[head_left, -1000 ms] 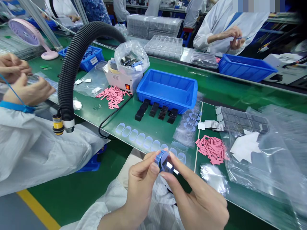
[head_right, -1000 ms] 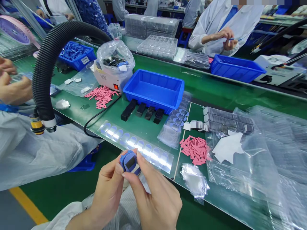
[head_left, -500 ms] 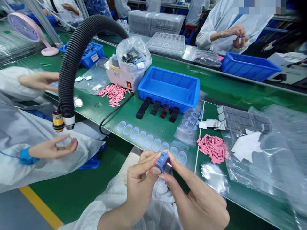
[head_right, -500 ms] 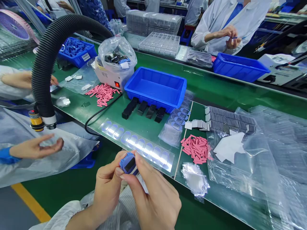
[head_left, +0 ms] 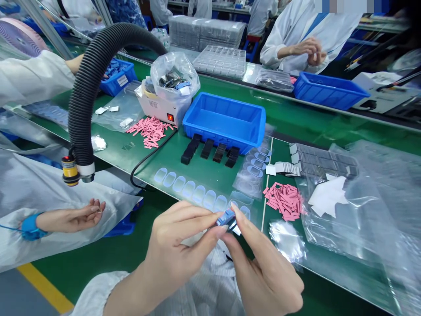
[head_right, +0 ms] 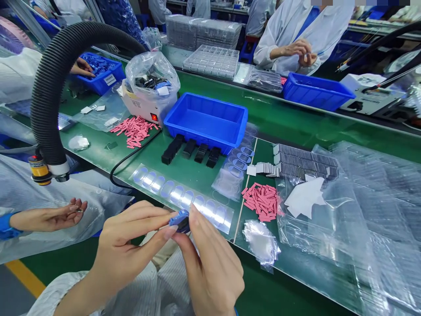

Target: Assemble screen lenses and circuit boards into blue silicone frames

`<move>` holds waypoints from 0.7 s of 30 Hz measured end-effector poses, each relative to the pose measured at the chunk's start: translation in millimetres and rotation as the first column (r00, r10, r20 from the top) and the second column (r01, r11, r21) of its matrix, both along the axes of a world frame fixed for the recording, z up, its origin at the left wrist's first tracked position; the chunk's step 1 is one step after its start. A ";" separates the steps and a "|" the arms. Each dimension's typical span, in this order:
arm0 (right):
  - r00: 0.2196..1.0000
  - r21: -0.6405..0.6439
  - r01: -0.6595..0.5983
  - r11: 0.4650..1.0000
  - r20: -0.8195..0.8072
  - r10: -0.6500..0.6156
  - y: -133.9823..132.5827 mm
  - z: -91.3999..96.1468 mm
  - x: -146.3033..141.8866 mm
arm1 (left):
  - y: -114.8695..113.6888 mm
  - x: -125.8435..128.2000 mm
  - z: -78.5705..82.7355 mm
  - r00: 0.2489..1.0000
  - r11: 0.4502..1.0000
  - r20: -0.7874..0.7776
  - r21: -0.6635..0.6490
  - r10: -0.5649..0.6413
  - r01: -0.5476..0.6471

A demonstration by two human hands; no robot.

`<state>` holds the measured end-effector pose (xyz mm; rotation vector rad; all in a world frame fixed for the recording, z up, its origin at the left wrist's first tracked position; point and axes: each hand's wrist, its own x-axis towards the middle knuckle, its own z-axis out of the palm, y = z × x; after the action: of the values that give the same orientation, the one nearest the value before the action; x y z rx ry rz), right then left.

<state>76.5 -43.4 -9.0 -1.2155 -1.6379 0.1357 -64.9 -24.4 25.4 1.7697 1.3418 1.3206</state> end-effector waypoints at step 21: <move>0.893 -0.159 -0.427 0.890 -0.232 0.386 12.9 6.5 25.6 | 6.5 6.2 -2.9 0.980 0.969 -0.017 0.147 -0.199 0.199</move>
<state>102.1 -30.5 -2.5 -0.9538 -1.7146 0.6866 -58.6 -17.9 22.5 1.9486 1.0579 1.3354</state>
